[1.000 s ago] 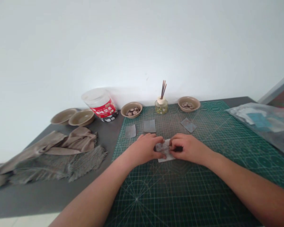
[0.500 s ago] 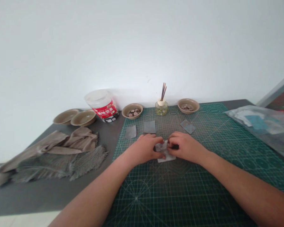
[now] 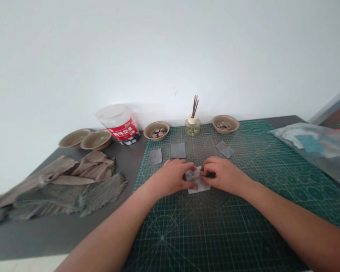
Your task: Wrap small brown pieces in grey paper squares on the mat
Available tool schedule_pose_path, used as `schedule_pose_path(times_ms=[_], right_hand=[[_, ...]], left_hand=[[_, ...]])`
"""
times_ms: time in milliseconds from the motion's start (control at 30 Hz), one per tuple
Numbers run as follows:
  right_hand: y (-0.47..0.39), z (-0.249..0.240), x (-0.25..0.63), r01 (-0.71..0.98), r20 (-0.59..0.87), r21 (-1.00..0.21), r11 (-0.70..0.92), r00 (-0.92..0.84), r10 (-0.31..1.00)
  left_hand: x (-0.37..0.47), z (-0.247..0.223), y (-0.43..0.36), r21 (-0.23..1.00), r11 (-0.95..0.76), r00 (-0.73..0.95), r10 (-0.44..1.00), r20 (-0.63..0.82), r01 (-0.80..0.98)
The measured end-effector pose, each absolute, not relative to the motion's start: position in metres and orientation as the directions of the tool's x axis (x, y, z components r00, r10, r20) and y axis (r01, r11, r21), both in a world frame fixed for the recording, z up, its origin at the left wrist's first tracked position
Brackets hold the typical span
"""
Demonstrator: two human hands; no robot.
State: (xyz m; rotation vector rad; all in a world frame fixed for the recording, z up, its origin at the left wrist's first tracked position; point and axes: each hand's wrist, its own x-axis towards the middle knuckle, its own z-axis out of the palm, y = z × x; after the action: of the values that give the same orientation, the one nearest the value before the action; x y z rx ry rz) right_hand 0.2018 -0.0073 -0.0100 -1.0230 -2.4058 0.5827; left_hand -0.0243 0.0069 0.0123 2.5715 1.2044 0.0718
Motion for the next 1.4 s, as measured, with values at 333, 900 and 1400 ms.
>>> schedule_pose_path(times_ms=[333,900,1400], right_hand=[[-0.004,-0.015,0.199,0.549,0.27,-0.539,0.639,-0.606,0.748],[0.0,-0.009,0.211,0.508,0.367,-0.533,0.677,-0.582,0.726],[0.01,0.002,0.219,0.04,0.247,-0.968,0.246,0.02,0.969]], left_hand=[[-0.024,0.012,0.007,0.288,-0.603,0.648,0.757,-0.086,0.744],[-0.02,0.017,0.007,0.333,-0.549,0.607,0.789,-0.095,0.767],[-0.01,0.015,0.003,0.911,-0.151,0.546,0.833,-0.092,0.384]])
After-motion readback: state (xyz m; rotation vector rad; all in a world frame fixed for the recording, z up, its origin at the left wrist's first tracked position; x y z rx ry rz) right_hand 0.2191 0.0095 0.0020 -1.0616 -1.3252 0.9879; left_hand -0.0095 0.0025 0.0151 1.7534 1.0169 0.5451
